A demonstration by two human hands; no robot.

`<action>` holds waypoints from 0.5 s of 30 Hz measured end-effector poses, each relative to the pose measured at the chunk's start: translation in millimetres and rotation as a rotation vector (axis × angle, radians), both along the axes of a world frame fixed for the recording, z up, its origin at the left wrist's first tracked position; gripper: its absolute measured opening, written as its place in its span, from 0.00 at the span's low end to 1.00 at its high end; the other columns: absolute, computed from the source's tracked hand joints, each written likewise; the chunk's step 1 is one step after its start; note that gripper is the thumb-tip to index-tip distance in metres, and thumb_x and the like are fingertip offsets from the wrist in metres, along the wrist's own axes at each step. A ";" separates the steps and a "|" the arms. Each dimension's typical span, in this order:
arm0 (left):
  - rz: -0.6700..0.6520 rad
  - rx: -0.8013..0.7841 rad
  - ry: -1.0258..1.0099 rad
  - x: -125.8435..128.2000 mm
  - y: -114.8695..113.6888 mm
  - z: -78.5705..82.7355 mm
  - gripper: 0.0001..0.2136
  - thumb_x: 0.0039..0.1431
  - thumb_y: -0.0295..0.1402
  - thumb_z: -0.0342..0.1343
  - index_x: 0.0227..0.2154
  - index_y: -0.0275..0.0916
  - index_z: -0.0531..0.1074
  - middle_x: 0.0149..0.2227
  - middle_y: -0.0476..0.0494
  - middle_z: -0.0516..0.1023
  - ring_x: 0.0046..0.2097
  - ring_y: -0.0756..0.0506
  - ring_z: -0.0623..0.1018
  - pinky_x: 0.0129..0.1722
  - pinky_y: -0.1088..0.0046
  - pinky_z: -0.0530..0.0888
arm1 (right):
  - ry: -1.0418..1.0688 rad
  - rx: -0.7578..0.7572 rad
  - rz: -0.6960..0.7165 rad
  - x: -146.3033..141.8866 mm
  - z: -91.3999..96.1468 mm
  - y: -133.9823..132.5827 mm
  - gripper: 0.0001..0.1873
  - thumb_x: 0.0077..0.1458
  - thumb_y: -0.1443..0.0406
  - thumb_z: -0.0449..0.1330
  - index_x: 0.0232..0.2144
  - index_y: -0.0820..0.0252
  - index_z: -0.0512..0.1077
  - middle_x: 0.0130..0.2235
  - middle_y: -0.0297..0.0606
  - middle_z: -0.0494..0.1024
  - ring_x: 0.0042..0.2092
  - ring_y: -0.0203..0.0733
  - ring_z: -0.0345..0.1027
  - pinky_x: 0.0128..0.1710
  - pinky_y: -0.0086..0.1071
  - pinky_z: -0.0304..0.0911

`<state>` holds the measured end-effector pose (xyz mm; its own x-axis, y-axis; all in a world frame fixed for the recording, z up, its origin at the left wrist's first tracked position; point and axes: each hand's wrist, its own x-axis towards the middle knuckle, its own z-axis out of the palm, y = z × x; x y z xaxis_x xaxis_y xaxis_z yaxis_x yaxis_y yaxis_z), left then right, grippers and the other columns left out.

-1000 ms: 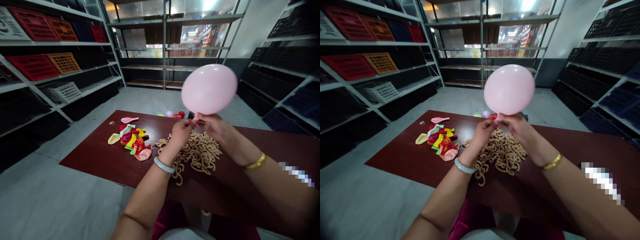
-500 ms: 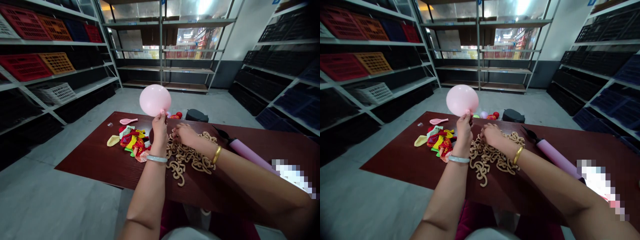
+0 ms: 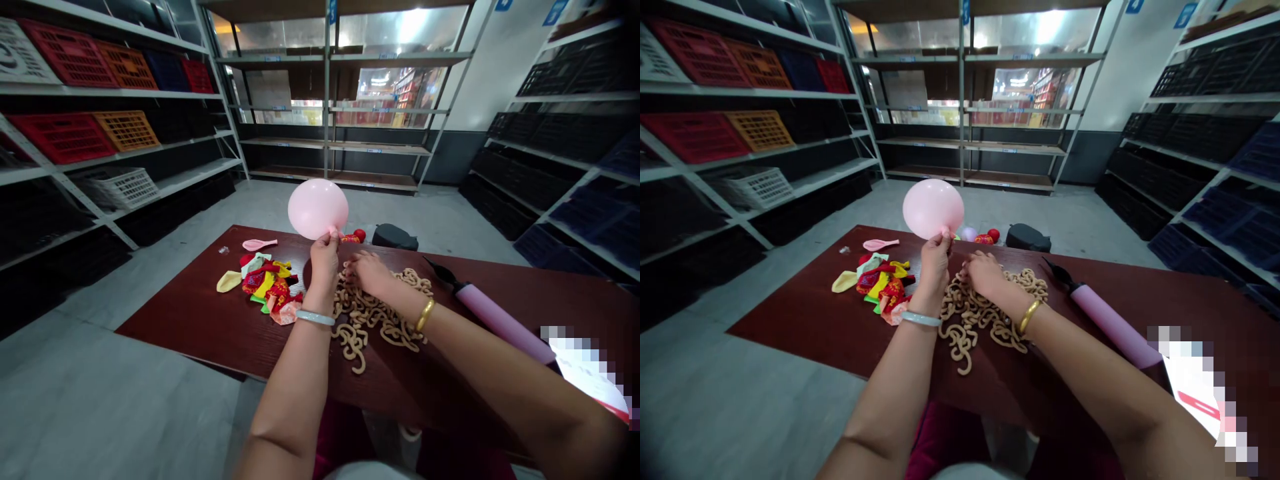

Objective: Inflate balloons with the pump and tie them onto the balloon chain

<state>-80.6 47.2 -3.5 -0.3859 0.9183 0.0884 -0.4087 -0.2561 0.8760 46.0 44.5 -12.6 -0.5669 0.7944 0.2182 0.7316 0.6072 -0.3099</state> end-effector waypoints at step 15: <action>-0.216 0.039 0.052 15.4 -7.0 0.7 0.17 0.51 0.47 0.59 0.27 0.35 0.71 0.24 0.50 0.69 0.23 0.55 0.64 0.21 0.80 0.58 | 0.571 -0.259 0.036 50.7 69.5 -2.7 0.09 0.52 0.58 0.60 0.32 0.57 0.73 0.29 0.33 0.74 0.30 0.35 0.65 0.34 0.32 0.60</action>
<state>-65.2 40.3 -2.8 -0.1742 0.9747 0.1400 -0.4120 -0.2013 0.8887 96.6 41.8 57.0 -0.4452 0.8444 0.2978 0.3876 0.4816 -0.7860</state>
